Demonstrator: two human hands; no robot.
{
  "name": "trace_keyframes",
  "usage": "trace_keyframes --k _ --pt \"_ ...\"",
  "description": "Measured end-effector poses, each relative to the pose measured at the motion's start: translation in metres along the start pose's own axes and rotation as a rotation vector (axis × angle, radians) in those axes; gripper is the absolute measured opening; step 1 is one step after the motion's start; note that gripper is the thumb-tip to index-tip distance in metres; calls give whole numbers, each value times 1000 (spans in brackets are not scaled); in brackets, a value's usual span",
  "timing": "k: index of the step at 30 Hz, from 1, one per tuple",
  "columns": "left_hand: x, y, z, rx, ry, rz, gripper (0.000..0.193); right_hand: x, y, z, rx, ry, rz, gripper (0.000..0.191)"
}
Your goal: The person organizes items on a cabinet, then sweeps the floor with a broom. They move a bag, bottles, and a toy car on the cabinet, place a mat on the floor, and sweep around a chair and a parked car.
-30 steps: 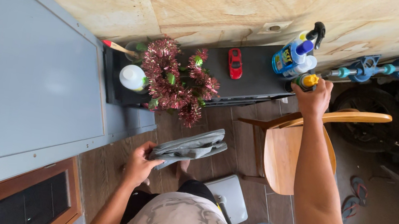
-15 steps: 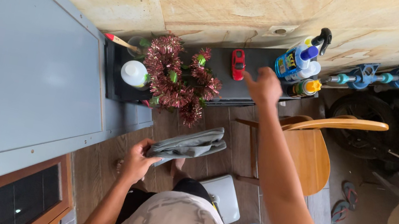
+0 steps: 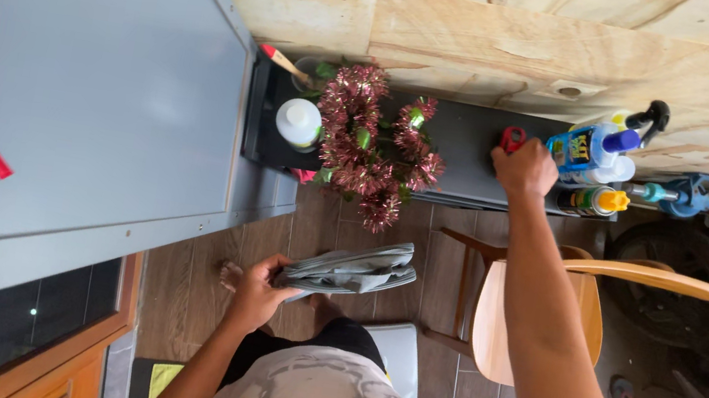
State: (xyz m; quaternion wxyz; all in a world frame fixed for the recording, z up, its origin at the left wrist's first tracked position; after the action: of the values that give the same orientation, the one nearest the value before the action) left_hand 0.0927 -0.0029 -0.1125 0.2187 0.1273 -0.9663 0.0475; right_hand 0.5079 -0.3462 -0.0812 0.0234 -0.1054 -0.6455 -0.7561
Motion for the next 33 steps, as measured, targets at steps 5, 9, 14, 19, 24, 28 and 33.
trace_keyframes --k 5,9,14,19,24,28,33 --pt "0 2 8 24 -37 -13 38 1 -6 -4 83 24 39 56" --pt "-1 3 2 22 -22 12 38 13 8 10 102 69 -3 68" --pt "1 10 -7 51 -77 43 39 57 7 55 -45 174 30 91" --pt "6 16 -1 60 -29 54 36 86 -45 107 -254 275 157 79" --pt "11 20 -3 120 -72 73 35 74 -41 127 -730 149 112 54" --pt "19 30 -3 113 -76 54 35 91 -4 191 -917 325 307 65" --pt "28 41 -2 132 -40 19 34 160 11 249 109 588 387 139"
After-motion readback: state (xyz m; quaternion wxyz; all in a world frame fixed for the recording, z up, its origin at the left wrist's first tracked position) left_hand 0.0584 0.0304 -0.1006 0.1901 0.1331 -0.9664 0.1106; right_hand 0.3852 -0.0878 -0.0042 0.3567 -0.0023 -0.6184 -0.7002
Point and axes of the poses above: each hand's wrist, its own x-axis away from the middle knuckle, its own y-axis out of the back of the hand, z = x × y, the point moved 6 cm from there along -x, towards the middle knuckle, and after that the axes turned 2 degrees about -y, right-handed, at the moved point
